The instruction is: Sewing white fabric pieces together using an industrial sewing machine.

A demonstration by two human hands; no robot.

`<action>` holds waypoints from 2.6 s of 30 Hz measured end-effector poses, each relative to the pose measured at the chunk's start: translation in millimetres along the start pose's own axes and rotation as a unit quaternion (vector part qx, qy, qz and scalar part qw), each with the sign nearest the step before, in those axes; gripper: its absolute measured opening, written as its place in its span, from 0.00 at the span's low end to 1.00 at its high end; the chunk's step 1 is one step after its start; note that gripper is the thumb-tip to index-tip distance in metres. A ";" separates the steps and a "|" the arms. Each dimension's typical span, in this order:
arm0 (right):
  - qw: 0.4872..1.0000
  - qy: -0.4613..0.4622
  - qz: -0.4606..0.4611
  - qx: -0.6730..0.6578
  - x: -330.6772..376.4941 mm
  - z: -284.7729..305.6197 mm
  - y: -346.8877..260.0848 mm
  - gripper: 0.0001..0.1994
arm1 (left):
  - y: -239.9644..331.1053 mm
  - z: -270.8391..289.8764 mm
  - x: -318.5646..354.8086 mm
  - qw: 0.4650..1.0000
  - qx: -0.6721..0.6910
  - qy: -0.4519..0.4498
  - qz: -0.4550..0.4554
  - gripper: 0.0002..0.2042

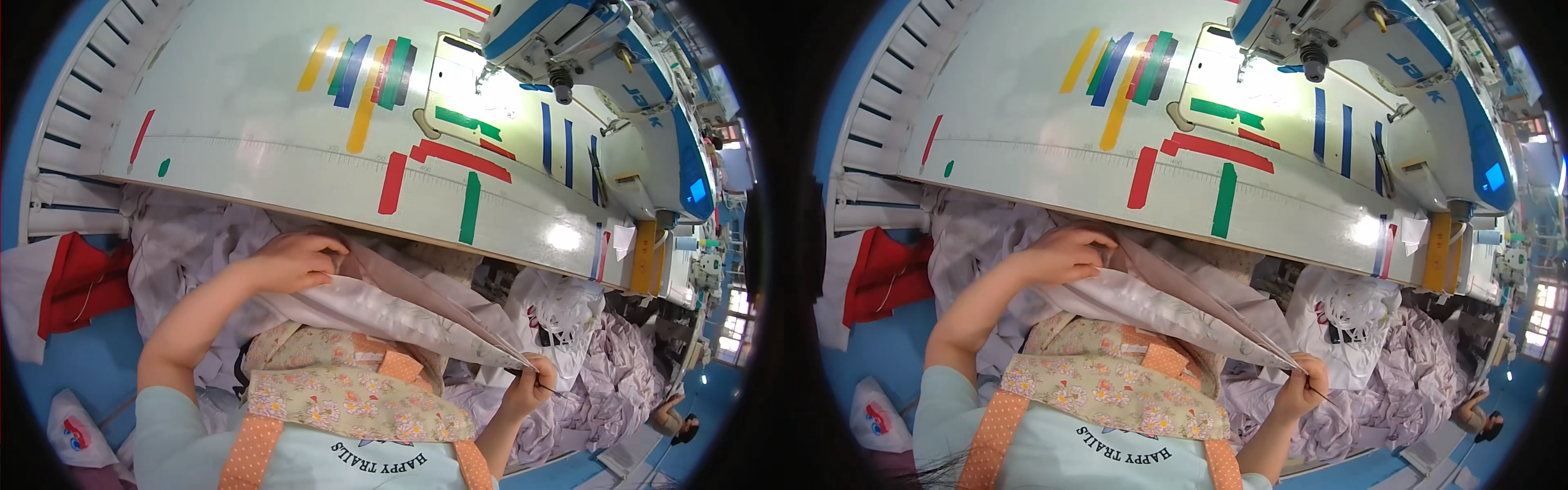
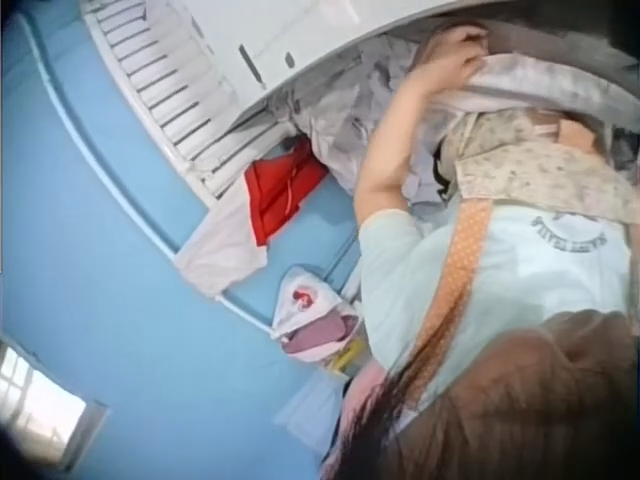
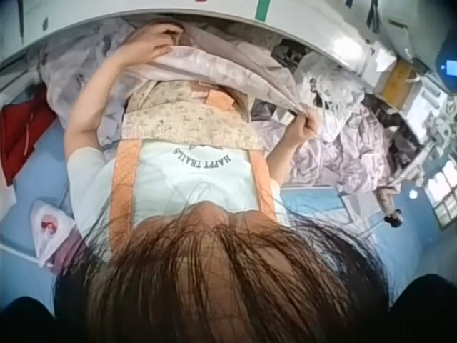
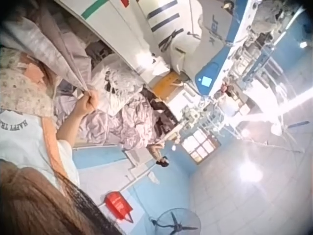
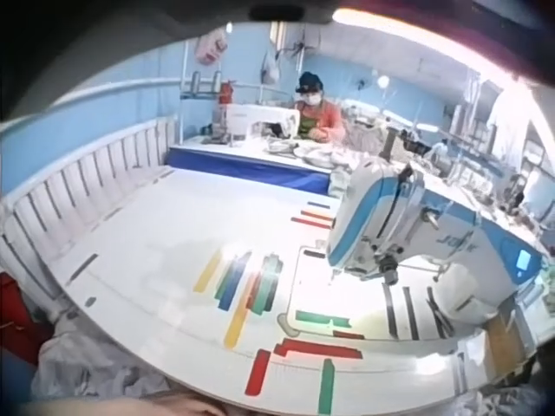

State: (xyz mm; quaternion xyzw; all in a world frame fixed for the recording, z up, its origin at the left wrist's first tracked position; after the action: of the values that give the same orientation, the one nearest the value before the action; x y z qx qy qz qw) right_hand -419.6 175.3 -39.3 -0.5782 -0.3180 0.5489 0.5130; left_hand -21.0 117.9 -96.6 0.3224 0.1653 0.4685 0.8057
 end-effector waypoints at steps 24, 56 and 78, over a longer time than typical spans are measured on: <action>0.995 0.041 -0.086 -0.013 5.8 10.1 31.6 0.03 | -27.7 -24.2 -12.1 0.964 0.113 -0.205 0.130 0.09; 0.985 0.157 -0.069 0.027 23.8 46.5 25.6 0.02 | -52.6 -8.8 -16.6 0.979 0.074 -0.083 0.172 0.09; 0.985 0.143 -0.081 0.044 23.1 51.3 35.4 0.03 | -63.5 -50.7 -22.6 0.949 0.082 -0.244 0.184 0.14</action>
State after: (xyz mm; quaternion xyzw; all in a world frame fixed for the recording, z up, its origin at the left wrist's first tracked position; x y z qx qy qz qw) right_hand -471.3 199.8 -73.2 -0.6000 -0.2626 0.4304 0.6211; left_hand -20.1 94.5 -177.6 0.5164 -0.0605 0.5004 0.6923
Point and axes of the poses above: each hand's wrist, its own x-axis away from the middle knuckle, its own z-axis out of the back of the hand, y = z × x, the point moved 10 cm from there along -x, towards the middle knuckle, and after that the axes turned 4 degrees about z, right-handed, at the moved point
